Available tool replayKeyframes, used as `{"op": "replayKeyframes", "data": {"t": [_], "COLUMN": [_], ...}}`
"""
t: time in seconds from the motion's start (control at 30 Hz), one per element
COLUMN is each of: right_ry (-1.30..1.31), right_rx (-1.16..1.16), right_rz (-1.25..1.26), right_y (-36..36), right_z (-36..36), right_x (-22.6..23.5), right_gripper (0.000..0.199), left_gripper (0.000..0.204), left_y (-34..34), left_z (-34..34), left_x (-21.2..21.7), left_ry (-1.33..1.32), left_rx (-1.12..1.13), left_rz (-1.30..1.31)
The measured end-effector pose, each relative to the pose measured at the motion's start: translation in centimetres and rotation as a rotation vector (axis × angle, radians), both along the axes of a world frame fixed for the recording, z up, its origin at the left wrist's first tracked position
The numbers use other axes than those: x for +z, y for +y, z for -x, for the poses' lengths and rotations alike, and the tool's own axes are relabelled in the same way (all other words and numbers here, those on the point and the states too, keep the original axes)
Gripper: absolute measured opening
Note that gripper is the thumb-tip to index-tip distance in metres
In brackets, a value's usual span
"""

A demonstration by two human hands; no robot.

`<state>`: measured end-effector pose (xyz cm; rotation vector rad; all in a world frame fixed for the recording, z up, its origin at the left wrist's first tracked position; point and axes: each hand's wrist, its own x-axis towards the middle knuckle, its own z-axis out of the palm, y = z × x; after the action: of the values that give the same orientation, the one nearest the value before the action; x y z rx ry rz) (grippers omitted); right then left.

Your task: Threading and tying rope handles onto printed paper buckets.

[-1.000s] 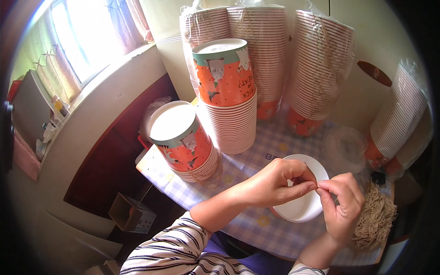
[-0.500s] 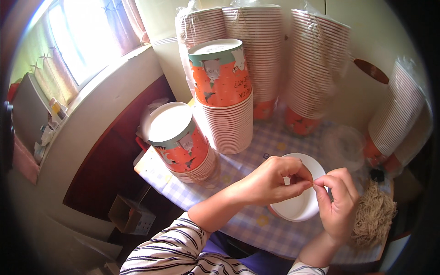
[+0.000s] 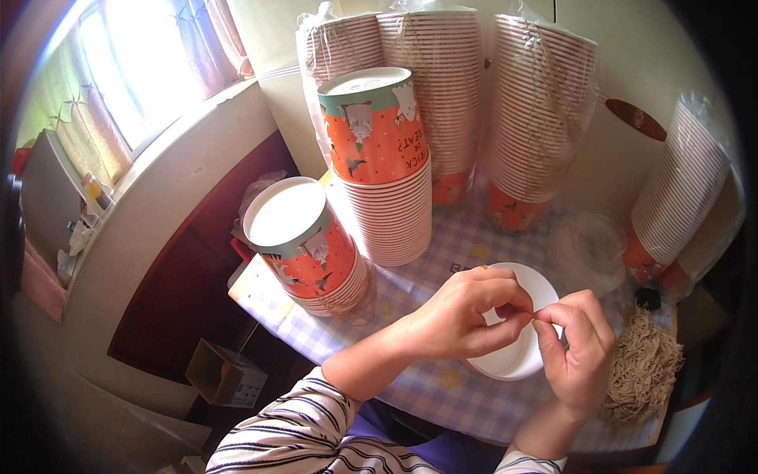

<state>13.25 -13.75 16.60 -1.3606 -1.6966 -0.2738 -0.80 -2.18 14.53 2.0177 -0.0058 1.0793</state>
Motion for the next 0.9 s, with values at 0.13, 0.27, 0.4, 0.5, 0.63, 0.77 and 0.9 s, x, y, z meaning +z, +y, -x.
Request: {"op": "replayKeyframes", "data": {"t": [0.13,0.27,0.4,0.5,0.63,0.77,0.9], "right_ry": [-0.006,-0.012,-0.018,-0.011,-0.003,0.001,0.003], "right_rx": [0.023,0.024,0.011,0.014,0.034,0.084,0.063], "right_rz": [-0.022,-0.038,-0.047,-0.058,-0.063,-0.044,-0.096], "right_y": [-0.1,-0.2,-0.2,-0.3,-0.6,-0.7,-1.3], "right_z": [0.0,-0.1,-0.1,-0.1,0.3,0.5,0.0], "right_x": [0.1,0.1,0.1,0.1,0.3,0.3,0.5], "right_gripper": [0.017,0.019,0.019,0.019,0.018,0.017,0.016], "left_gripper": [0.007,0.007,0.007,0.008,0.010,0.022,0.025], "left_y": [0.0,-0.2,-0.4,-0.6,-1.3,-1.9,-1.0], "left_z": [-0.1,-0.3,-0.3,-0.4,0.5,4.5,12.4], "left_x": [-0.2,-0.2,-0.2,-0.3,-0.1,-1.5,-2.1], "left_ry": [-0.026,-0.049,-0.054,-0.059,-0.011,-0.128,-0.092], "left_rx": [0.036,0.047,0.051,0.050,0.055,0.258,0.784], "left_rz": [-0.046,-0.044,-0.055,-0.062,-0.028,-0.003,-0.332]}}
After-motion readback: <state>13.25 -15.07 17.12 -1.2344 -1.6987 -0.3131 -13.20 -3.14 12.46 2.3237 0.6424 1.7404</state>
